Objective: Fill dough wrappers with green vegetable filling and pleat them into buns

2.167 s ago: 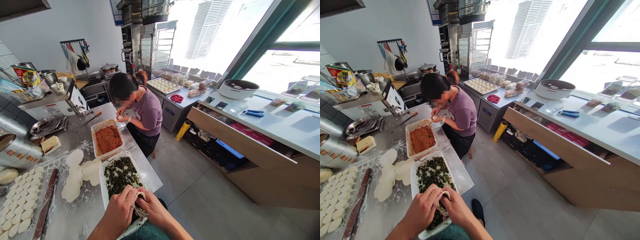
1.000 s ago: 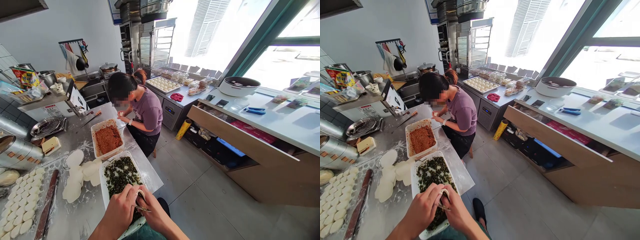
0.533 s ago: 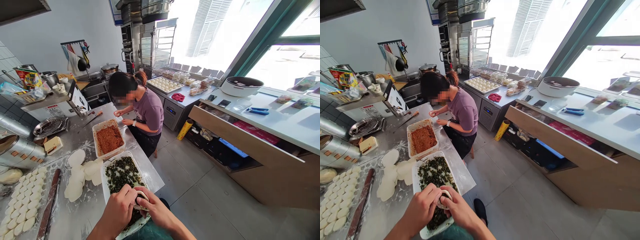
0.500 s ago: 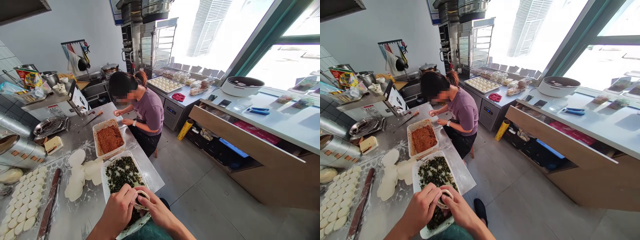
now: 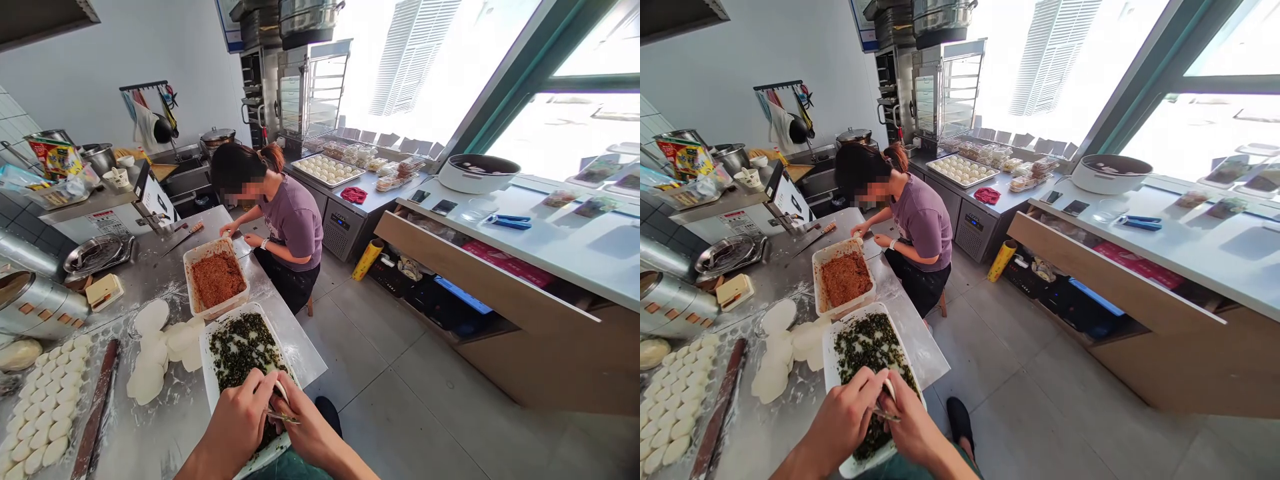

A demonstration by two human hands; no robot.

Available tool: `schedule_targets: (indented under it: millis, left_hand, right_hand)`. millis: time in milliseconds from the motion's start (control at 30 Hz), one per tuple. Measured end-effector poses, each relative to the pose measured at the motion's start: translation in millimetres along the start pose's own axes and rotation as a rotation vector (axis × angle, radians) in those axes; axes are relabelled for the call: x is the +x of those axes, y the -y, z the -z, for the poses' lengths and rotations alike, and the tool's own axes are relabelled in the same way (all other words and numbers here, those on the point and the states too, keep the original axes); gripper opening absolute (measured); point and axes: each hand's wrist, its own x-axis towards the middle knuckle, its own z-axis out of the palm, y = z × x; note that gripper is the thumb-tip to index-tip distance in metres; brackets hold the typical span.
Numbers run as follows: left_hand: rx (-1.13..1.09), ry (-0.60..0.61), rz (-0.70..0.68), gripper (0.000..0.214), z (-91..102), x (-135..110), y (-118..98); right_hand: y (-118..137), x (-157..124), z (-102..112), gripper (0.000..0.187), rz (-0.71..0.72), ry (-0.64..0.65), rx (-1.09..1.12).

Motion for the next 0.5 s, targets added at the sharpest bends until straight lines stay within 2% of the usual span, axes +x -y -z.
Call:
schedule_targets:
  millis: [133,267,400,500]
  left_hand:
    - [-0.003,-0.001,0.009,0.029,-0.8,-1.2,0.6]
    - [0.042,0.019,-0.001,0.036,-2.0,-0.8,0.2]
    - [0.010,0.052,0.002,0.028,-1.9,-2.1,0.3]
    - [-0.012,0.036,-0.007,0.031,-2.1,-3.0,0.0]
  right_hand:
    - [-3.2,0.1,1.9,0.034,-0.063,-0.001,-0.016]
    - [-0.2,-2.1,4.8,0.032,-0.029,0.009,-0.079]
    - [4.8,-4.1,4.6,0.034,-0.052,0.008,-0.023]
    - [3.4,-3.9,3.0,0.036,-0.022,0.023,-0.007]
